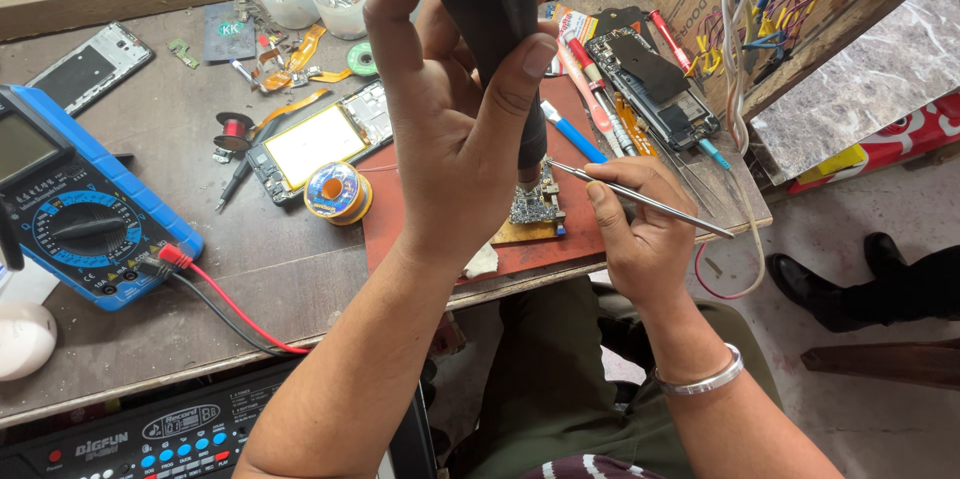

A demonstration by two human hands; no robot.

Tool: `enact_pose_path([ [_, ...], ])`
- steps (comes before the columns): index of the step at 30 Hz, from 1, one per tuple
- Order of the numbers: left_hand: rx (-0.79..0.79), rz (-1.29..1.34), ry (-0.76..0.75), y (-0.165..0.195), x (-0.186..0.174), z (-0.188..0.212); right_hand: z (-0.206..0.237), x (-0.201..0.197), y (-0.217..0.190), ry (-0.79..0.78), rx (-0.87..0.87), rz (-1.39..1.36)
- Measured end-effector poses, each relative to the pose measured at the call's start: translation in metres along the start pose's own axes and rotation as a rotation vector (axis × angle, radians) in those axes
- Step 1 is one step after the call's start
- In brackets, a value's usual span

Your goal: The person uses tweezers to position a small component on a circuit board, then applies flux from a syringe. They then use a hot air rework station to heat the component while holding it in place with tweezers. The work is performed at a cluttered electronics repair bench.

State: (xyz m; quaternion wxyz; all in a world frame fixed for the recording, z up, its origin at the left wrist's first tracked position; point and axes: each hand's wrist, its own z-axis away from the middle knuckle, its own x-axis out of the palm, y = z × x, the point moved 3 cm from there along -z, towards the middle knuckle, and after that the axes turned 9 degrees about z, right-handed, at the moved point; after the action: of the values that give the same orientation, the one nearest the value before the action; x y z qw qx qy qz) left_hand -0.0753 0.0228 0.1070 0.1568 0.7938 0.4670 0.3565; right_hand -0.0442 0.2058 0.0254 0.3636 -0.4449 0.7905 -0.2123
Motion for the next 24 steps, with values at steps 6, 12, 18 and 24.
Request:
enact_pose_path([
  [6,-0.02,0.032,0.01,-0.001,0.0,0.0,0.0,0.0,-0.001,0.004,-0.017,0.031],
  [12,-0.008,0.019,0.014,-0.003,-0.001,0.002,-0.001,-0.001,-0.001,0.005,-0.027,0.038],
  [18,-0.009,-0.005,0.028,0.004,0.004,0.002,-0.003,-0.003,-0.005,0.007,0.002,0.066],
  [24,0.013,0.019,0.044,0.019,0.007,0.007,-0.003,-0.008,-0.008,0.016,-0.037,0.079],
])
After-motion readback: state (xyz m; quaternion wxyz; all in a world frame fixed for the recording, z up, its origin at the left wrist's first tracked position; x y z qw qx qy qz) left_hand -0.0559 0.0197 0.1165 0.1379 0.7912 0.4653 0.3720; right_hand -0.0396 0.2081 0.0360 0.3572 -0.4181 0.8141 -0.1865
